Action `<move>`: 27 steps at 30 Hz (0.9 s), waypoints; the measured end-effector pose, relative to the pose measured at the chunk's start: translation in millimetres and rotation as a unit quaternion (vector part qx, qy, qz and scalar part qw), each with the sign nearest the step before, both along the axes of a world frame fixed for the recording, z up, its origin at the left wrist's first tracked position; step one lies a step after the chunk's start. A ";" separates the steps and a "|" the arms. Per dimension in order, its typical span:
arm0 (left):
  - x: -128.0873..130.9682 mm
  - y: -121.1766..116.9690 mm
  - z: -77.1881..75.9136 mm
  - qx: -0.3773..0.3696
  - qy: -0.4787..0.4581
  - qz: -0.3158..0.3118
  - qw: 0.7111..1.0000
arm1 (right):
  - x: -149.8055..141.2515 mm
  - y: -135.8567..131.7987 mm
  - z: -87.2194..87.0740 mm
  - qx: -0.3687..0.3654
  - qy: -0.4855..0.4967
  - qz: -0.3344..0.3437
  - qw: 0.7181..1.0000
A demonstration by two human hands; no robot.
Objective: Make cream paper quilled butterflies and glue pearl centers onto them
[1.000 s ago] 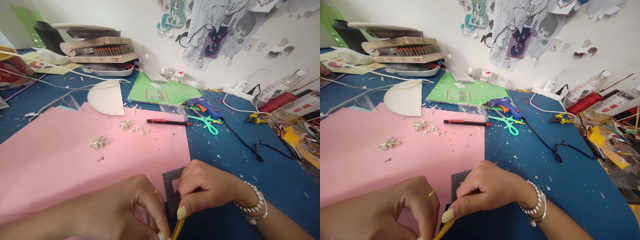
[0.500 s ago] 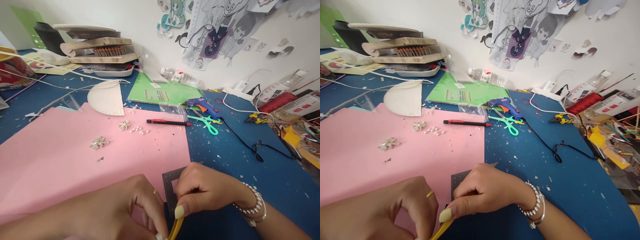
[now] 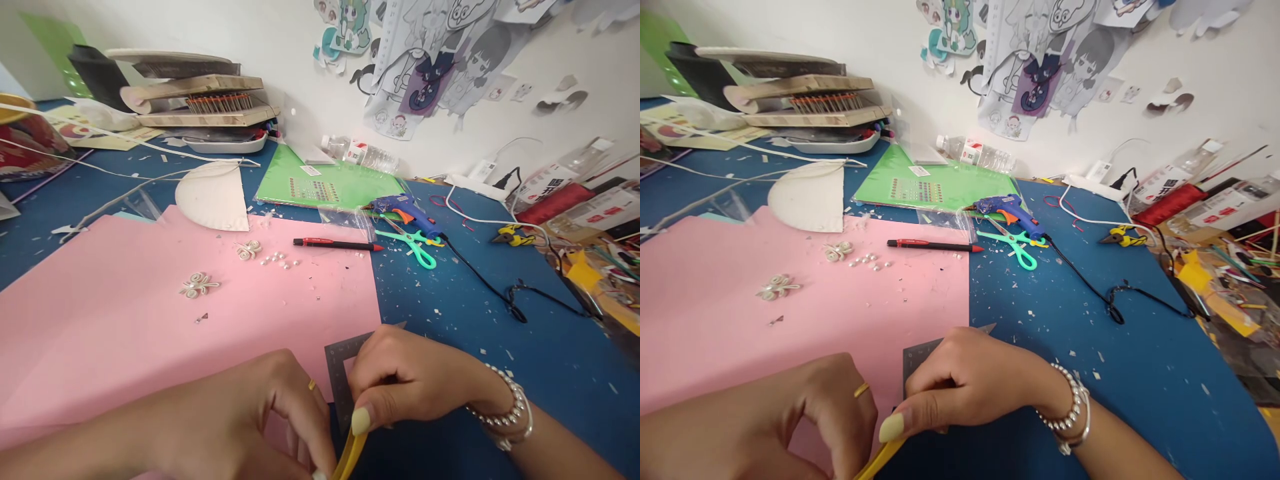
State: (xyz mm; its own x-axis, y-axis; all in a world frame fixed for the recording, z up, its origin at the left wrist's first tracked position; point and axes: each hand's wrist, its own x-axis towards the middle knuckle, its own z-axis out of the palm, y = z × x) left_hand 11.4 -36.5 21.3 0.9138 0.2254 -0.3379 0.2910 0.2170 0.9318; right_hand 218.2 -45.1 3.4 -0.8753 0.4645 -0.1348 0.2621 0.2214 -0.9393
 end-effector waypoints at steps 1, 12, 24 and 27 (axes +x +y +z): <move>0.2 -0.2 0.2 -0.002 -0.005 0.005 1.000 | 0.3 0.0 -0.2 -0.003 -0.007 -0.003 1.000; -4.5 -0.9 -2.9 -0.025 -0.018 0.039 0.999 | 0.7 0.0 -2.2 -0.025 -0.001 -0.009 1.000; -7.8 -4.7 -3.2 -0.019 -0.024 0.060 0.998 | -1.4 -1.3 -1.3 -0.030 0.014 -0.008 0.999; -5.2 -2.6 1.8 -0.011 -0.013 0.025 1.000 | -2.0 -1.0 -1.6 -0.033 0.020 -0.006 0.999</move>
State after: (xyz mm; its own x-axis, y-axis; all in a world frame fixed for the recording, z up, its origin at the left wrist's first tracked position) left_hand 6.2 -39.1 23.1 0.9105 0.2632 -0.3190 0.2548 0.2505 0.9340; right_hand 216.2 -46.1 1.8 -0.8749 0.4664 -0.1308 0.2272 0.1566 -0.9612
